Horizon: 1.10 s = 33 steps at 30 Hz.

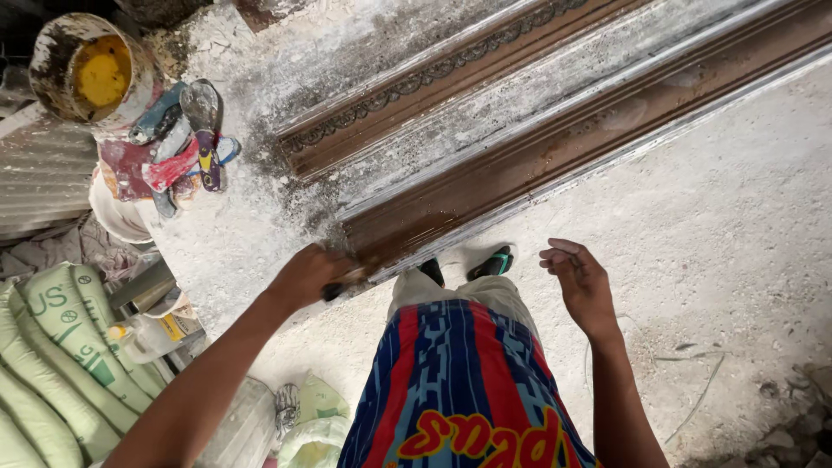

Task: The person cleans two long decorative mouldings by hand, then uses a brush to scrub them. They mix a white powder with water in a bucket and later fill a pink cup with water from a tap.

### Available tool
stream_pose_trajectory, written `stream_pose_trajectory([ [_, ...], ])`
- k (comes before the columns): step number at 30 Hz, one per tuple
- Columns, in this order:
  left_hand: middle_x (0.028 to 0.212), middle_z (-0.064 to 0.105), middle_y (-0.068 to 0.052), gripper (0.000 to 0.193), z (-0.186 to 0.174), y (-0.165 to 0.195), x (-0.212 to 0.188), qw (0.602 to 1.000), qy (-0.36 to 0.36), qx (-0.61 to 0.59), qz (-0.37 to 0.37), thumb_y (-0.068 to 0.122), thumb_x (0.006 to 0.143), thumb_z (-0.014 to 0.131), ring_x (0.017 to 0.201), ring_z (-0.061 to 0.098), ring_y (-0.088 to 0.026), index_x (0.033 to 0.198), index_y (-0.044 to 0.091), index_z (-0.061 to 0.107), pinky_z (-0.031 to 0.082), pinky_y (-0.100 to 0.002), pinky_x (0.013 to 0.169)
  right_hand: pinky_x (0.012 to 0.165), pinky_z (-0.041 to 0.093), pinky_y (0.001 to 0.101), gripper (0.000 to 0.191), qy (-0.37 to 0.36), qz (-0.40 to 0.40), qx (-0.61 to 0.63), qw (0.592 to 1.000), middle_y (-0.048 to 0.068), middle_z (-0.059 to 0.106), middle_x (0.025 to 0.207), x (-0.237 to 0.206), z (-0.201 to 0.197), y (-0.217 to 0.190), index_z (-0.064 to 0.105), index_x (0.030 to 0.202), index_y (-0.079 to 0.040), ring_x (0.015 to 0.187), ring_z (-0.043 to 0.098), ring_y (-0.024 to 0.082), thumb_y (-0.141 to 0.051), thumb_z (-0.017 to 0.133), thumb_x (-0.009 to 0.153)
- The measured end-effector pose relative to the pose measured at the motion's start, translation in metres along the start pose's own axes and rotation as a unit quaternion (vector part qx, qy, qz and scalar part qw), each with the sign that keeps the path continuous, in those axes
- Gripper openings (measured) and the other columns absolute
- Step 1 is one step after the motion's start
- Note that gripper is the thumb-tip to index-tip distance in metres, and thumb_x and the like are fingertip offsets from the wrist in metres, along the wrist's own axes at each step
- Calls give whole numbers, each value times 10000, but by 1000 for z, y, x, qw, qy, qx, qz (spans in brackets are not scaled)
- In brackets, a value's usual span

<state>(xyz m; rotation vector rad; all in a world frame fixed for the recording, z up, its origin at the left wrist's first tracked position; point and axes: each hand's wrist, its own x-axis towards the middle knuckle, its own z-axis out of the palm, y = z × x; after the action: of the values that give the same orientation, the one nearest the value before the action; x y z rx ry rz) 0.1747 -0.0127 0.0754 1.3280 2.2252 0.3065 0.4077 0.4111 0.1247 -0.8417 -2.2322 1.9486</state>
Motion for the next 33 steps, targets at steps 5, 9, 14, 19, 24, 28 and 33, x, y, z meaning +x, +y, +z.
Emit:
stream_pose_trajectory([
  [5,997,771,-71,287,-7,-9,-9,997,25,31,61,312,900,678,796,726,-223,1154,189,732,545,-430,858,914,548,304,309,-22,12,-14,1000,117,722,1113,17,-1,-3,590,1330,19,995,671,162,-131,519,1069],
  [9,820,733,-72,315,7,12,83,989,27,62,132,389,914,675,737,703,-241,1125,157,705,537,-444,846,911,549,306,303,-35,22,-24,999,118,722,1116,25,-7,-3,591,1327,16,997,673,162,-125,516,1069],
  [14,766,704,-110,378,18,75,252,984,-9,104,146,500,1060,594,751,682,-296,1099,141,706,508,-470,871,906,561,309,288,-10,25,-42,999,118,725,1105,28,-35,1,598,1329,3,1004,684,168,-98,519,1072],
  [19,841,754,-88,410,3,150,395,959,160,-33,230,396,685,759,726,715,-268,977,109,756,488,-483,734,903,569,312,308,34,31,-39,998,99,725,1125,34,-92,15,581,1340,-15,1037,698,165,-86,534,1044],
  [24,730,711,-101,290,-17,217,516,974,97,10,206,406,868,739,643,693,-273,869,116,741,543,-436,681,906,563,306,322,89,47,28,994,99,728,1132,45,-171,52,585,1346,-20,1032,695,166,-103,558,1036],
  [28,580,688,-90,323,-32,284,623,967,135,70,204,437,827,764,522,657,-288,742,127,739,518,-475,644,897,560,318,319,112,56,61,990,110,737,1119,76,-250,87,589,1348,-20,1027,695,175,-135,551,1053],
  [33,622,675,-123,378,-54,366,760,950,194,91,227,439,893,751,537,639,-313,725,100,731,525,-465,585,813,595,334,322,115,63,1,991,108,756,1085,135,-374,99,622,1301,-34,985,740,182,-180,558,1022],
])
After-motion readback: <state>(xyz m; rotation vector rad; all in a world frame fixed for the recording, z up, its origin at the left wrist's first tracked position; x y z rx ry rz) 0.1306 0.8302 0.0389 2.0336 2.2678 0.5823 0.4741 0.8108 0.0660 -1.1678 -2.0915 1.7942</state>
